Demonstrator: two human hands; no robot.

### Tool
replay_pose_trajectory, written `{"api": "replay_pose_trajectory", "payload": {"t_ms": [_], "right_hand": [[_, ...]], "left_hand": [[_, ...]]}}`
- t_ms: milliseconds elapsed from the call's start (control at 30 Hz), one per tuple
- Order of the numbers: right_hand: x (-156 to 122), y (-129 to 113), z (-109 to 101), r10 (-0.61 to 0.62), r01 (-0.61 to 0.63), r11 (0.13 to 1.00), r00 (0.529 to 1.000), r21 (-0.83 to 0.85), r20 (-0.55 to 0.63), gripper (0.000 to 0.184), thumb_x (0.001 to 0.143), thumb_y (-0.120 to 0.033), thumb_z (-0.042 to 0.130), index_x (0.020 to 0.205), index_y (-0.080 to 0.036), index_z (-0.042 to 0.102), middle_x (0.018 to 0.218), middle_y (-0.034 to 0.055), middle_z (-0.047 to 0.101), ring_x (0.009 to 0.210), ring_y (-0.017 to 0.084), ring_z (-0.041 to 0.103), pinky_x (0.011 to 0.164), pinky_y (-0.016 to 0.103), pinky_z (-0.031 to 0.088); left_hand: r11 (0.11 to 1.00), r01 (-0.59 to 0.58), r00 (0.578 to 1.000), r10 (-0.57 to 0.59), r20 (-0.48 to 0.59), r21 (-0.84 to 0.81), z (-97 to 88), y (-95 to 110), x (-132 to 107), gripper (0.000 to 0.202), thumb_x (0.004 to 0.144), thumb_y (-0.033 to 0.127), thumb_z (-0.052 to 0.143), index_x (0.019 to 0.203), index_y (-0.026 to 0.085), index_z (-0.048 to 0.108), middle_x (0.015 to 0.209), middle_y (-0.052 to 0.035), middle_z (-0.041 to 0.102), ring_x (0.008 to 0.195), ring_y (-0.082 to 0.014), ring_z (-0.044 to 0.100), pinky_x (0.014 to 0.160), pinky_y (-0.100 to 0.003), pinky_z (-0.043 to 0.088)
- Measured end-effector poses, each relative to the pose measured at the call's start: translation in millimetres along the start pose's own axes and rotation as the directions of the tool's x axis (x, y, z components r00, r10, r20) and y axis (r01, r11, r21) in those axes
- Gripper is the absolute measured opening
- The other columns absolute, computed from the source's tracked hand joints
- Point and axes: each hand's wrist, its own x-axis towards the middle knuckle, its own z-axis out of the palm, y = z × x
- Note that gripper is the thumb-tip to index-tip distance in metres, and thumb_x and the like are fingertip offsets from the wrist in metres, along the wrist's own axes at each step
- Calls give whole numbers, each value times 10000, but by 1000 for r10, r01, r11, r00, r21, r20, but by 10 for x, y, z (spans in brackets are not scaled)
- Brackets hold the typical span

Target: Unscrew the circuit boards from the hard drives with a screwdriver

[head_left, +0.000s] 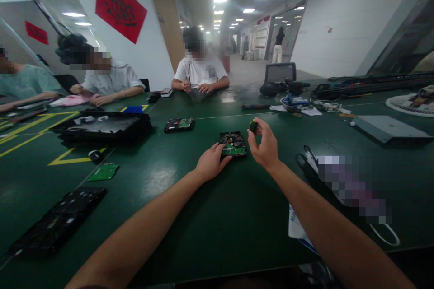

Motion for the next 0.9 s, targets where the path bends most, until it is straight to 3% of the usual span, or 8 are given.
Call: {"api": "replay_pose_trajectory", "payload": {"t_ms": [167,300,433,567,633,733,900], "right_hand": [[49,0,46,36,-37,999,999,-37,-25,501,971,-282,523,1459,-223,422,1290,153,605,936,247,667,877,470,593],[67,-15,20,41,-44,994,999,-99,-29,484,958,-305,550,1428,-228,464,1160,121,627,843,230,636,831,466,597],[44,-12,6,4,-5,999,1000,-52,-16,490,967,-288,545,1443,-212,455,1269,149,621,982,252,666,888,459,591],[57,-25,4,-11,11,1000,1000,7,-9,477,970,-253,531,1438,-194,456,1314,158,627,1063,258,683,922,452,583],[108,-68,-24,-13,13,1000,1000,-23,-3,448,952,-260,567,1391,-197,504,1278,150,649,1072,272,679,911,457,582],[241,-173,-112,-29,35,998,993,-49,111,370,942,-259,580,1310,-223,577,1229,120,676,1058,272,674,905,454,575],[458,-314,-303,-13,26,995,991,-98,131,148,957,-280,550,1015,-217,671,1049,94,724,955,257,675,854,418,545]], "left_hand": [[1000,-7,1000,7,-19,-4,-15,-7,33,561,1040,562,406,1435,180,519,1465,-162,572,1379,-297,535,1120,-426,457],[1000,-31,999,31,-13,4,-56,2,67,592,981,643,490,1358,196,580,1354,-140,642,1247,-300,626,1049,-410,507],[1000,-3,1000,3,-5,21,-63,3,69,670,888,670,630,1359,197,574,1363,-152,631,1239,-324,625,1032,-421,518],[1000,-8,1000,8,-19,-10,-50,-7,55,652,910,649,615,1375,194,566,1374,-144,630,1251,-310,618,1037,-411,517],[1000,-11,999,10,-30,-18,-47,-12,50,652,916,642,613,1386,193,560,1390,-145,622,1270,-307,607,1057,-412,504],[1000,-4,1000,3,-27,-27,-49,-19,50,656,916,638,617,1400,201,549,1403,-142,615,1291,-305,595,1080,-412,487],[1000,3,1000,-3,-20,-31,-52,-18,49,657,930,663,573,1389,193,559,1402,-148,615,1284,-311,599,1066,-418,494]]}}
